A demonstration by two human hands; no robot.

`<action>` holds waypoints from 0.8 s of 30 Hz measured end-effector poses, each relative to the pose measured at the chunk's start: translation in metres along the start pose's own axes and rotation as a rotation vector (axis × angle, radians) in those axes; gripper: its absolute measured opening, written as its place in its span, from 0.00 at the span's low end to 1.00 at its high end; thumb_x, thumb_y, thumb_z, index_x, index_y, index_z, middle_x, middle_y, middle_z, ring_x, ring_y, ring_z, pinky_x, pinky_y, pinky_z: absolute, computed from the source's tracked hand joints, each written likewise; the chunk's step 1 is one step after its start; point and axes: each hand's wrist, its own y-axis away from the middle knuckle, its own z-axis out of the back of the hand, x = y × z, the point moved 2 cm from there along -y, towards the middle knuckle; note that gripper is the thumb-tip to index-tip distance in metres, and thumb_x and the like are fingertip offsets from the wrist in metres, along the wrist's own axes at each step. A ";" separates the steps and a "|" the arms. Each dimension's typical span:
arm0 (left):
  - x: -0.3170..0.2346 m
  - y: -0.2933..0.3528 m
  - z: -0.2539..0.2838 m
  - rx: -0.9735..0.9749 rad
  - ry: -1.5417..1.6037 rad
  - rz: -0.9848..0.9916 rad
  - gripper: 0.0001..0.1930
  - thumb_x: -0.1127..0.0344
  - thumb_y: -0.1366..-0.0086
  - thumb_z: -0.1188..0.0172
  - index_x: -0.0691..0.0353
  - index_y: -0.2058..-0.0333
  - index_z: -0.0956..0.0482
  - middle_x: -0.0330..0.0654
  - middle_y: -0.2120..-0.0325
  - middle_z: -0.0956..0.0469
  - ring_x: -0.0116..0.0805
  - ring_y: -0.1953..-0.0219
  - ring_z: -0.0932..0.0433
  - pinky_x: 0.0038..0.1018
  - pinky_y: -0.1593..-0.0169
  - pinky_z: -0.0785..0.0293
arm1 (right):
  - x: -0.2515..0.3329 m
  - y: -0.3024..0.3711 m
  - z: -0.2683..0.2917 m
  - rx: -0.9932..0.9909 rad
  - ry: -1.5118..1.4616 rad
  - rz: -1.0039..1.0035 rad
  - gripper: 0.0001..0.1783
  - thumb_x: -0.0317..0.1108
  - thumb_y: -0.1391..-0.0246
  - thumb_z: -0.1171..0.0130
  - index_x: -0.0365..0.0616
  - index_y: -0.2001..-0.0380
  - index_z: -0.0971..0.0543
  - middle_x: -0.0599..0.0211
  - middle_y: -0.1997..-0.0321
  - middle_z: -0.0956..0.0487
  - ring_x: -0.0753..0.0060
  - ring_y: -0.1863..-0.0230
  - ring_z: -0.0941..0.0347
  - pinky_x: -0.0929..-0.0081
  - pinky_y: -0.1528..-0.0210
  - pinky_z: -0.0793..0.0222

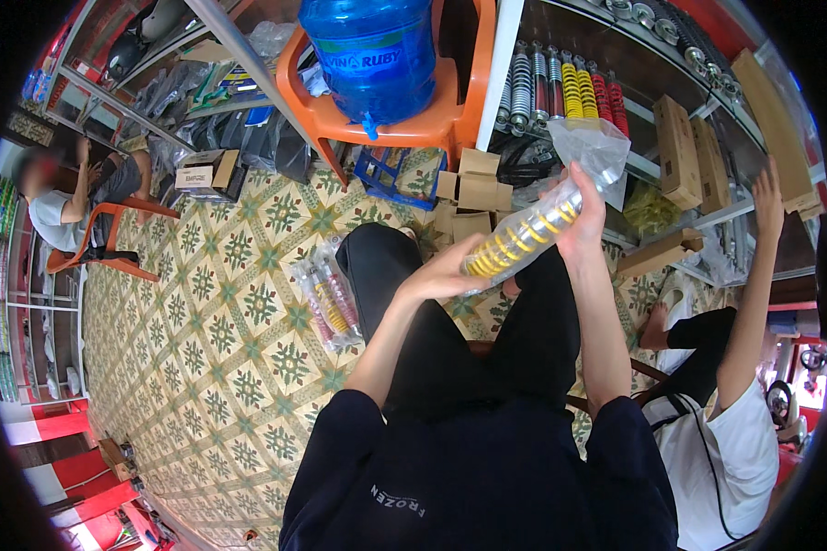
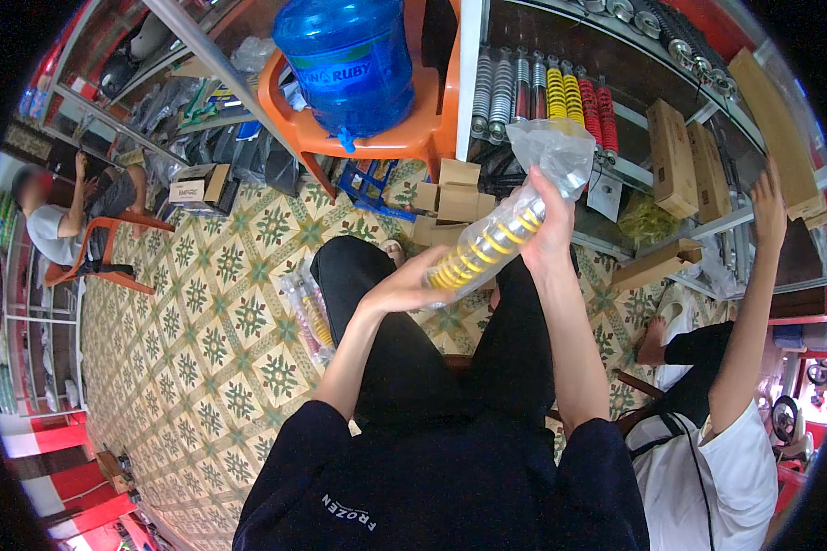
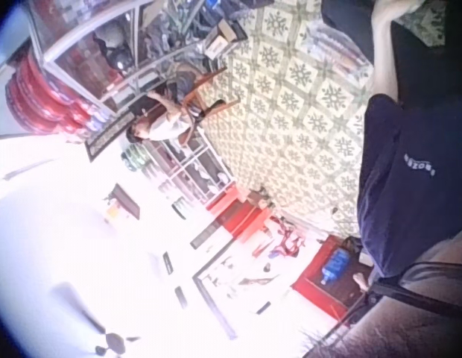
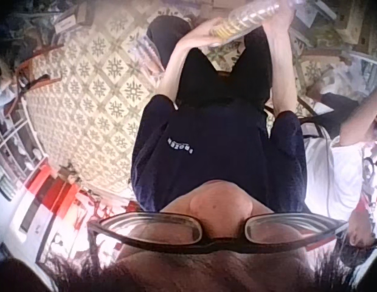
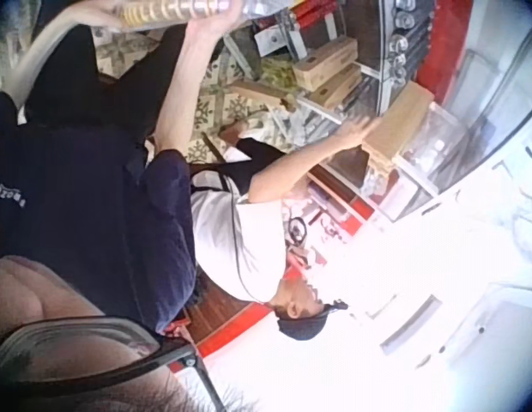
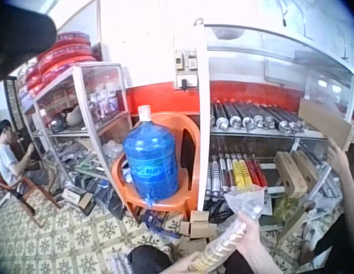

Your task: The person wraps motorcycle shock absorbers in bubble wrap and places them into cardboard boxes, then stacks the filled boxes on a shelf.

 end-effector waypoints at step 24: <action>0.208 -0.064 -0.015 -0.463 -0.438 0.071 0.26 0.69 0.58 0.33 0.60 0.55 0.24 0.51 0.63 0.20 0.49 0.56 0.22 0.37 0.52 0.28 | -0.126 0.002 0.052 0.544 0.762 0.066 0.12 0.33 0.45 0.41 0.36 0.60 0.22 0.70 0.60 0.23 0.79 0.59 0.31 0.76 0.53 0.35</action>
